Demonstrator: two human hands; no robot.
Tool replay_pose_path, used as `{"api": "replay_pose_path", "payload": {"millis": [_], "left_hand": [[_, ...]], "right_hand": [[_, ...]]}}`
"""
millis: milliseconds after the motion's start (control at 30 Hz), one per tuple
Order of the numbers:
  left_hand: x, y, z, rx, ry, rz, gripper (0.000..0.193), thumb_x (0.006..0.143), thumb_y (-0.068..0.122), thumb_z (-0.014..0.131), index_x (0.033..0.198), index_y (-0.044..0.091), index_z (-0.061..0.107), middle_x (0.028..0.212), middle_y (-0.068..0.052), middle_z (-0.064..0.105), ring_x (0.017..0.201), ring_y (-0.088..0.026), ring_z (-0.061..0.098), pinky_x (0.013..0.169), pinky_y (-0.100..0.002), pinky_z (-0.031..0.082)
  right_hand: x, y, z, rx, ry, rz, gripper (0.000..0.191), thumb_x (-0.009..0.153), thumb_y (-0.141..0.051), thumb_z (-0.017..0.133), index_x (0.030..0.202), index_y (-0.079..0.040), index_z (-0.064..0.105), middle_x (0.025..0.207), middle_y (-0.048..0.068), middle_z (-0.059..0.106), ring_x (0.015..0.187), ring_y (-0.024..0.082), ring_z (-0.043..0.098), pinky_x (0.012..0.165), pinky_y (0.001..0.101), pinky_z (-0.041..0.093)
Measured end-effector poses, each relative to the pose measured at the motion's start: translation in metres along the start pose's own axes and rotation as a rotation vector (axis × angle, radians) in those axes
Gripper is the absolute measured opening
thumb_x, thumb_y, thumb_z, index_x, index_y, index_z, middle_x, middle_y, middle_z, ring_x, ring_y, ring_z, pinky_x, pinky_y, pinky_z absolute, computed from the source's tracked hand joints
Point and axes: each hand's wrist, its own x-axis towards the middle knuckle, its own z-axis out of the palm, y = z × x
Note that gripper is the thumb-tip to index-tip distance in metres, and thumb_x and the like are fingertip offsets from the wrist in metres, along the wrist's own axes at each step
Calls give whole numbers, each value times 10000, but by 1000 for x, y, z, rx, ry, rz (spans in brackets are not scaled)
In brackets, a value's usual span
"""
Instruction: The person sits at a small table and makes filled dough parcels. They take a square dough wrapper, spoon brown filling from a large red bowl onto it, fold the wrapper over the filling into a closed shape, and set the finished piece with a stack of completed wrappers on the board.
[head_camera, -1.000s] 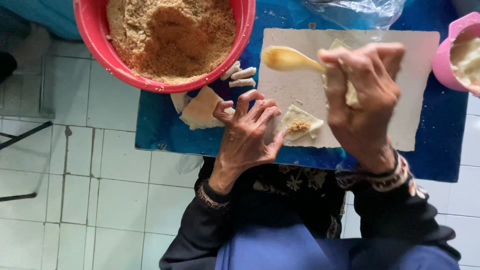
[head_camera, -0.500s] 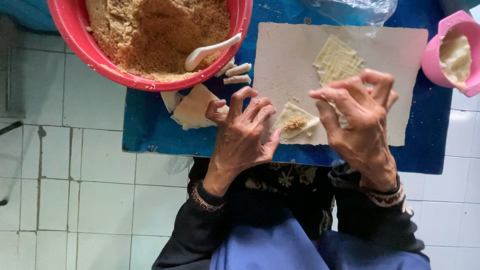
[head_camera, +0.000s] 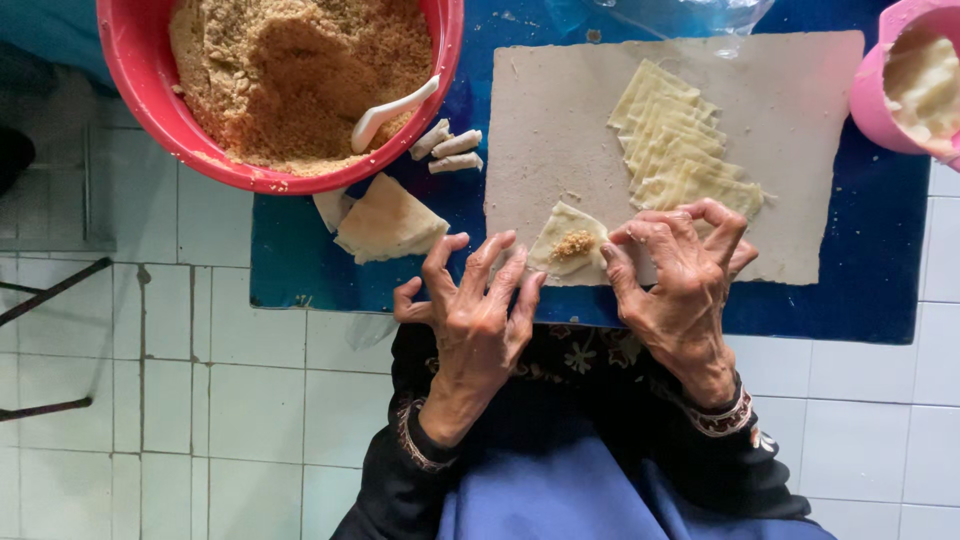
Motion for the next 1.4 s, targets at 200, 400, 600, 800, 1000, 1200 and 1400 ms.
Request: {"api": "replay_pose_path", "payload": {"millis": [200,400,600,800,1000,1200,1400], "left_hand": [[5,9,10,-128,-3,-54,144,882,206,805,1005,175,736,1240,86,691,1310,-250,468,1020,-504,230],[8,14,14,-152,-22,-33,174,897,156,790,1050,176,708,1134,100,714,1246,-215,506,1001,-490,230],[9,17,21,-124,-11,1,169,933,150,768,1076,169,680,1093,57,706,1137,-204,569,957,-493,239],[10,18,25,-139,-11,14,196,955,164,773,1110,182,654,1098,58,705,1105,-205,572,926,-463,266],[11,17,13,-155,-63,-15,378,820,182,811,1155,148,638,1108,41,695,1125,-232,524,904,-475,272],[15,12,6,-92,-63,11,338,811,158,804,1131,158,693,1141,35,677,1131,-251,515,906,-462,284],[15,12,12,-64,-52,21,145,930,154,774,1045,154,684,1125,54,669,1144,-231,524,928,-458,280]], "right_hand": [[4,13,-2,168,-15,-101,217,875,-130,830,1056,-137,709,1097,-7,731,1331,269,518,1111,442,243],[7,23,4,209,-31,-161,267,860,-127,866,1072,-138,704,1016,-44,719,1237,234,568,1101,430,253],[9,25,0,238,-57,-197,326,788,-116,850,1076,-159,705,1046,-30,719,1176,257,549,1088,446,266],[11,29,3,229,-77,-204,317,819,-99,842,1096,-164,702,1046,-63,702,1182,234,554,1068,460,269],[11,37,6,241,-104,-204,447,768,-76,821,1170,-132,633,1002,-106,694,1162,231,527,1044,473,261],[10,36,5,241,-91,-203,417,800,-101,849,1166,-140,653,1025,-98,706,1174,237,530,1056,458,250],[11,35,4,234,-80,-223,300,813,-130,866,1075,-209,747,1057,-59,704,1156,249,529,1059,440,252]]}}
